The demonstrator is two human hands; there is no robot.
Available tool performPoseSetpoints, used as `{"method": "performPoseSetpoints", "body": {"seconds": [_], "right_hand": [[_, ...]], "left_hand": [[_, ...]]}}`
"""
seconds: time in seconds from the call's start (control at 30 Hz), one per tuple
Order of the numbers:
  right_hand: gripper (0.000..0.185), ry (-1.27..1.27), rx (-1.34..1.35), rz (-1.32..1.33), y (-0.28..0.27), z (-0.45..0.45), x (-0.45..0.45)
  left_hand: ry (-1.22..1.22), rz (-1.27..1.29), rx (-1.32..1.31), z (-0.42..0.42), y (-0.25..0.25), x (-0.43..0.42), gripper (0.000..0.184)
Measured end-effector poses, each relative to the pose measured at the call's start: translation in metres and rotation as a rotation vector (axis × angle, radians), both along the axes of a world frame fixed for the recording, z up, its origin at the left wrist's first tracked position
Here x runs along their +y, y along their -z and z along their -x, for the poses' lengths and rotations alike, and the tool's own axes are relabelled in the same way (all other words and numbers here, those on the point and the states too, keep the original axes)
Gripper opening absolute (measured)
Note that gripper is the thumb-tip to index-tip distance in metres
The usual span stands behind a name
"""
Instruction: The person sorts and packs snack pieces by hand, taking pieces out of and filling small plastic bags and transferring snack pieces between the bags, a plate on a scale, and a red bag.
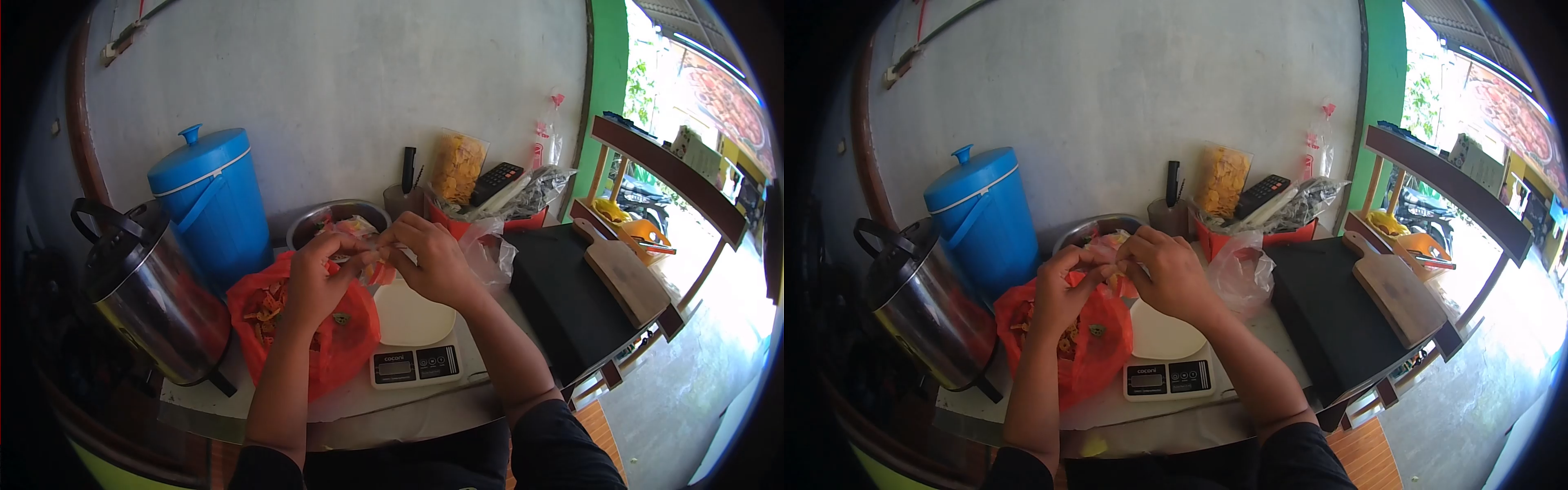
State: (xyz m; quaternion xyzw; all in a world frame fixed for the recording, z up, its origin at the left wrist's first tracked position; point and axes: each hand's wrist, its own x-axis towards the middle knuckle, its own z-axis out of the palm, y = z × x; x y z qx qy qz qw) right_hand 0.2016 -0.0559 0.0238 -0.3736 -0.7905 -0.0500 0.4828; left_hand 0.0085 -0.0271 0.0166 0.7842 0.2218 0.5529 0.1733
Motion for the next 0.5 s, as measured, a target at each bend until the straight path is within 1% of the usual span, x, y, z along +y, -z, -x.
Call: {"method": "performPoseSetpoints", "body": {"seconds": [0.1,0.23,0.33,0.5], "right_hand": [[0.01,0.005,-0.024,-0.019,-0.002,0.001,-0.003],[0.011,0.011,-0.088,-0.107,-0.001,0.001,-0.003],[0.01,0.024,-0.02,-0.039,0.004,0.005,-0.001],[0.009,0.045,0.01,-0.045,0.008,0.011,0.002]], "left_hand": [[0.004,-0.001,-0.007,0.001,0.002,0.003,0.013],[-0.024,-0.052,0.056,0.001,0.001,0.0,0.011],[-0.065,-0.078,0.096,-0.001,0.004,-0.001,0.011],[-0.167,-0.124,0.143,0.0,0.001,-0.003,0.013]]}}
